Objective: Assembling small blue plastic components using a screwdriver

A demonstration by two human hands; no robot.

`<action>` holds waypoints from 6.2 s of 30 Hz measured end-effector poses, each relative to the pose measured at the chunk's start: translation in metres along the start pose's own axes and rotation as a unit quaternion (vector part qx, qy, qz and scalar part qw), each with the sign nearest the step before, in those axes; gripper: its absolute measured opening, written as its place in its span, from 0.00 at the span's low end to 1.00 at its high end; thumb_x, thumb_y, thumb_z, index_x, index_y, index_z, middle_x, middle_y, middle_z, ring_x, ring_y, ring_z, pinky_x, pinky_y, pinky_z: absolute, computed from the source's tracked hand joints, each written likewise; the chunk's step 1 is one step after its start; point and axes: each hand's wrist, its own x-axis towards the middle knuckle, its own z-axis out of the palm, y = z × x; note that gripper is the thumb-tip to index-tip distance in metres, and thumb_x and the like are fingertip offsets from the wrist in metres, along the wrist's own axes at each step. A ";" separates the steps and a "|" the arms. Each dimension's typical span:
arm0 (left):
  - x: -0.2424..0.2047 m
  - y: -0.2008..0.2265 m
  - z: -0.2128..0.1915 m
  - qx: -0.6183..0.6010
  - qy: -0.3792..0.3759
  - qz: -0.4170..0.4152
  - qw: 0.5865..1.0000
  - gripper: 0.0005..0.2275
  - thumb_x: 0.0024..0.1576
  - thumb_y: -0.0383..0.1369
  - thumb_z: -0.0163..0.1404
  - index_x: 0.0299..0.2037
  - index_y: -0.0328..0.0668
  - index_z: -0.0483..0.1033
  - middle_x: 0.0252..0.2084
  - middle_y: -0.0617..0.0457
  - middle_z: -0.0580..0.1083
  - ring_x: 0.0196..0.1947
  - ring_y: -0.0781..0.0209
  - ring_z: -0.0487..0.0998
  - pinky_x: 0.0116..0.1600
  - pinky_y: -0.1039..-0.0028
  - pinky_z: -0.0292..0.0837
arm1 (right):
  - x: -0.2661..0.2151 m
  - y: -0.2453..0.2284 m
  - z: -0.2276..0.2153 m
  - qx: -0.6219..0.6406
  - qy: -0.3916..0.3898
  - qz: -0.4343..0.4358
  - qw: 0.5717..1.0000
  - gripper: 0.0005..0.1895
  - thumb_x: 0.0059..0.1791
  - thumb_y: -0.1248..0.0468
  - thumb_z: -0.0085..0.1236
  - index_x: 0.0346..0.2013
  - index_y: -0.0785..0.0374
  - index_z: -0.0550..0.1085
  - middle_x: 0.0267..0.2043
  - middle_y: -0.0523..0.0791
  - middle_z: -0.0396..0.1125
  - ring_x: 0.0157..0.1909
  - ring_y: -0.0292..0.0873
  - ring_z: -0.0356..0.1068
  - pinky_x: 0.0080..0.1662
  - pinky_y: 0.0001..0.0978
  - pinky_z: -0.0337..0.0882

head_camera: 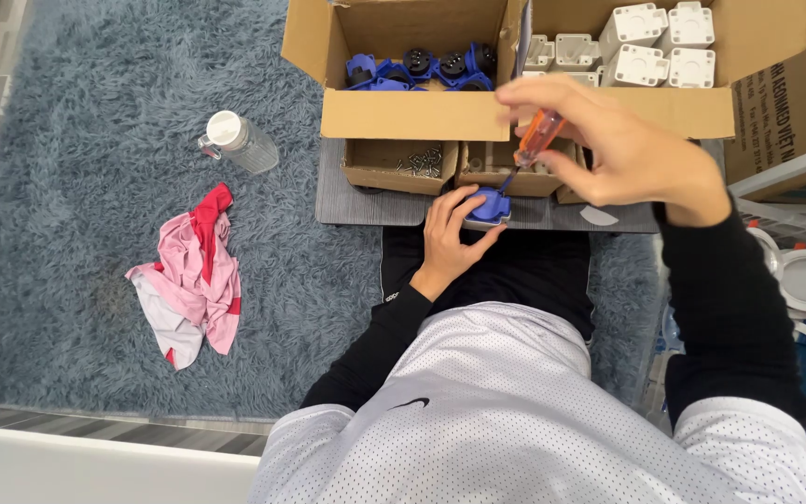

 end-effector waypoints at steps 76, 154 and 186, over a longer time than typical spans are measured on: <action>0.002 -0.003 -0.002 -0.041 -0.016 -0.012 0.999 0.23 0.59 0.40 0.73 0.59 0.46 0.76 0.62 0.49 0.76 0.60 0.49 0.80 0.68 0.56 0.78 | -0.022 -0.032 0.058 0.049 0.248 0.081 0.964 0.23 0.68 0.84 0.54 0.65 0.69 0.50 0.62 0.77 0.65 0.62 0.74 0.75 0.63 0.59 0.81; 0.096 0.037 -0.093 -0.296 -0.027 -0.257 0.920 0.08 0.69 0.29 0.56 0.54 0.36 0.82 0.45 0.47 0.84 0.43 0.59 0.89 0.53 0.76 0.87 | -0.110 -0.001 0.120 0.247 0.535 0.156 0.793 0.18 0.65 0.68 0.54 0.59 0.56 0.53 0.58 0.68 0.67 0.56 0.61 0.73 0.53 0.54 0.83; 0.087 0.055 -0.098 -0.266 -0.136 -0.173 0.938 0.05 0.63 0.25 0.63 0.47 0.39 0.86 0.47 0.48 0.85 0.47 0.61 0.87 0.52 0.78 0.84 | -0.136 -0.016 0.073 0.174 0.456 0.138 0.862 0.24 0.68 0.67 0.52 0.74 0.57 0.52 0.58 0.71 0.67 0.57 0.69 0.72 0.62 0.64 0.81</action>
